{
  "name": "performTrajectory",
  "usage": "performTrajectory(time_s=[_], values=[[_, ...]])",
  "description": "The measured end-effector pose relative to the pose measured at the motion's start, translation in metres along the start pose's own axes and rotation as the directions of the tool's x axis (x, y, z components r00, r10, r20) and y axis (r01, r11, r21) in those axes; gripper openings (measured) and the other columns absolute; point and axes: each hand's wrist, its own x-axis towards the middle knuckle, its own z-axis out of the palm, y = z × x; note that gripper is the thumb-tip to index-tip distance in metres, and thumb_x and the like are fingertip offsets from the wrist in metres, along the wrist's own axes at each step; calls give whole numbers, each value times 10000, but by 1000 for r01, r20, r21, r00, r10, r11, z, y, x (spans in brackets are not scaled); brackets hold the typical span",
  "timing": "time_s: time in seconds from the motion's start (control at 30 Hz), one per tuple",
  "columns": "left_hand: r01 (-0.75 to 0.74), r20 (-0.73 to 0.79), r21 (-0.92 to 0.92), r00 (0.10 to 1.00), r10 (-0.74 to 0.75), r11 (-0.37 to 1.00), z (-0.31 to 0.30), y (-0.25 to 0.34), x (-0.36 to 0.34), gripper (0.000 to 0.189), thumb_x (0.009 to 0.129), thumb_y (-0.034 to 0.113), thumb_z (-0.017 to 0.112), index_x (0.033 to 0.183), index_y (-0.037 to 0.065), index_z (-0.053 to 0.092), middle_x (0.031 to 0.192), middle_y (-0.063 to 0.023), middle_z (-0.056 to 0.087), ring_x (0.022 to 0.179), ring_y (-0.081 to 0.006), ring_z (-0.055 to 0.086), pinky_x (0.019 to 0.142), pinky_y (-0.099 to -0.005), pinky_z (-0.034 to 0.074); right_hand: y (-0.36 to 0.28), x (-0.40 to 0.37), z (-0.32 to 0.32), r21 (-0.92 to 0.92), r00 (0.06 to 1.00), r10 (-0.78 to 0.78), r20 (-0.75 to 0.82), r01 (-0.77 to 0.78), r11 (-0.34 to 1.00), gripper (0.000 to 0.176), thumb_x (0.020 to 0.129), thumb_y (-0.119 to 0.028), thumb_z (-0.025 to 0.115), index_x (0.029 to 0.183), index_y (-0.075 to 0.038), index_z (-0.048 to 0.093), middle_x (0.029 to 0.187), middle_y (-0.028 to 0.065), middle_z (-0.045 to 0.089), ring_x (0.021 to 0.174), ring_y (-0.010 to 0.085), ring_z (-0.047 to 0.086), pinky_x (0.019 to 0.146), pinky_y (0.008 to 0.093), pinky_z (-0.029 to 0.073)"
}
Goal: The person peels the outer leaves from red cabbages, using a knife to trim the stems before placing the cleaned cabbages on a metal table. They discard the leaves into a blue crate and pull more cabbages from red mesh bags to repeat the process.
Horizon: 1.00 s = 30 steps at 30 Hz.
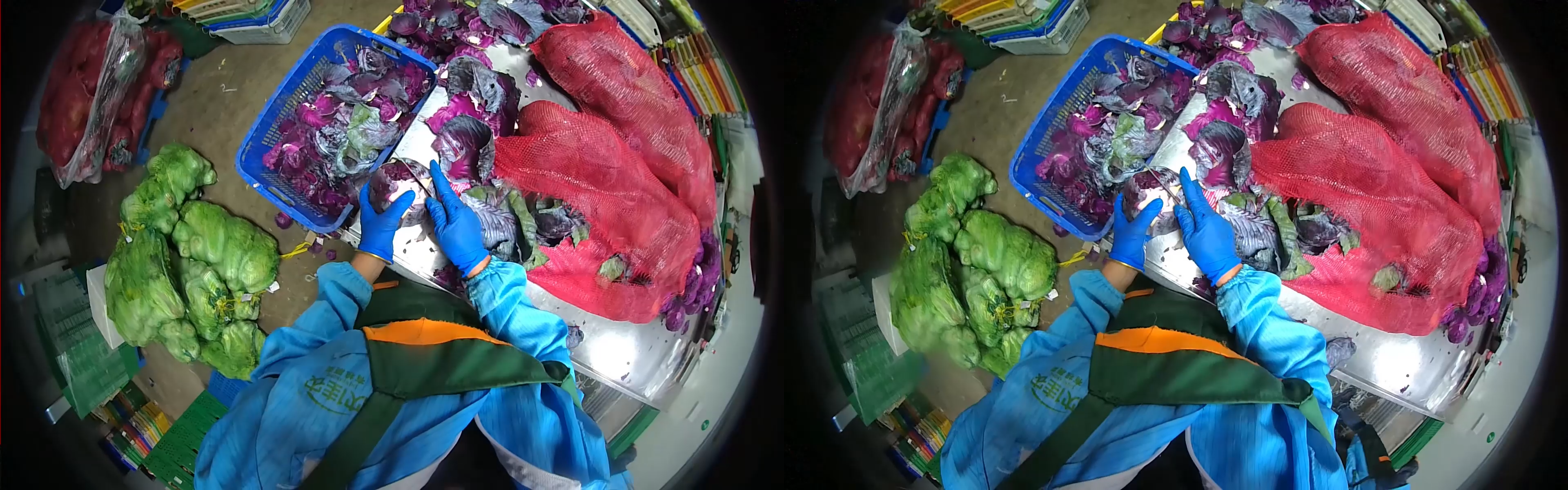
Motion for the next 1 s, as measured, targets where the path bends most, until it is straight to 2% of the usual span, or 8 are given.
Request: performTrajectory(time_s=[0.07, 0.13, 0.2, 0.33, 0.5, 0.67, 0.83, 1.0], values=[[-47, 35, 62, 998, 45, 997, -8, -6, 5, 841, 707, 88, 810, 1394, 42, 326, 1283, -119, 493, 1132, -213, 528, 936, -338, 469, 0, 3, 1, -31, 997, 69, -23, -70, 997, 561, 945, -201, 561, 1463, -177, 346, 1092, 216, 649, 804, 324, 668, 697, 386, 509], [-94, 70, 120, 994, 86, 988, -13, -14, 6, 869, 700, 95, 818, 1404, 39, 311, 1303, -122, 474, 1163, -216, 506, 960, -343, 454, 17, 10, 4, 310, 860, 499, -107, -448, 839, 379, 964, -225, 555, 1270, 1, 556, 1040, 123, 684, 859, 163, 624, 767, 297, 491], [-363, 198, 267, 927, 318, 893, -13, -22, -1, 914, 671, 110, 845, 1408, 41, 309, 1325, -119, 451, 1216, -216, 458, 1013, -351, 412, 64, 4, 20, 384, 863, 445, -239, -337, 860, 306, 963, -231, 561, 1178, -25, 632, 808, 133, 688, 718, 108, 575, 657, 314, 477], [-276, 402, 220, 899, 170, 936, -21, 2, 1, 1048, 608, 107, 890, 1438, 49, 252, 1345, -139, 434, 1228, -231, 457, 1033, -356, 406, 91, 15, -10, 265, 852, 480, -209, -423, 866, 391, 967, -319, 518, 1060, 41, 639, 881, 197, 681, 713, 262, 626, 684, 378, 477], [-368, 622, 378, 781, 62, 850, -42, 25, 16, 1013, 612, 146, 890, 1434, 54, 305, 1343, -142, 455, 1223, -216, 466, 1034, -348, 402, 46, 31, -60, -168, 897, 233, -376, -313, 935, 461, 909, -299, 607, 1272, -20, 551, 910, 226, 676, 738, 318, 637, 696, 399, 480], [-223, 592, 362, 805, -38, 905, -39, 29, 26, 1008, 622, 161, 886, 1438, 58, 303, 1309, -139, 487, 1177, -197, 498, 1010, -342, 423, 4, 2, -39, 131, 872, 467, 147, -485, 865, 699, 732, -343, 793, 1306, -46, 529, 765, 111, 641, 692, 130, 601, 655, 324, 491], [-393, 668, 487, 743, -43, 780, -40, 39, 30, 990, 627, 223, 882, 1432, 58, 330, 1369, -149, 441, 1277, -229, 417, 1081, -359, 336, 17, 1, -22, 66, 895, 427, 131, -438, 897, 283, 688, -155, 709, 932, -29, 644, 775, 97, 644, 675, 175, 584, 648, 321, 482], [-338, 724, 497, 669, -167, 799, -43, 45, 51, 989, 620, 241, 886, 1431, 76, 344, 1395, -147, 419, 1314, -247, 380, 1112, -364, 293, 27, 1, -27, 232, 882, 438, 174, -469, 852, 204, 718, -118, 695, 901, -37, 658, 756, 111, 654, 652, 170, 567, 640, 324, 477]])
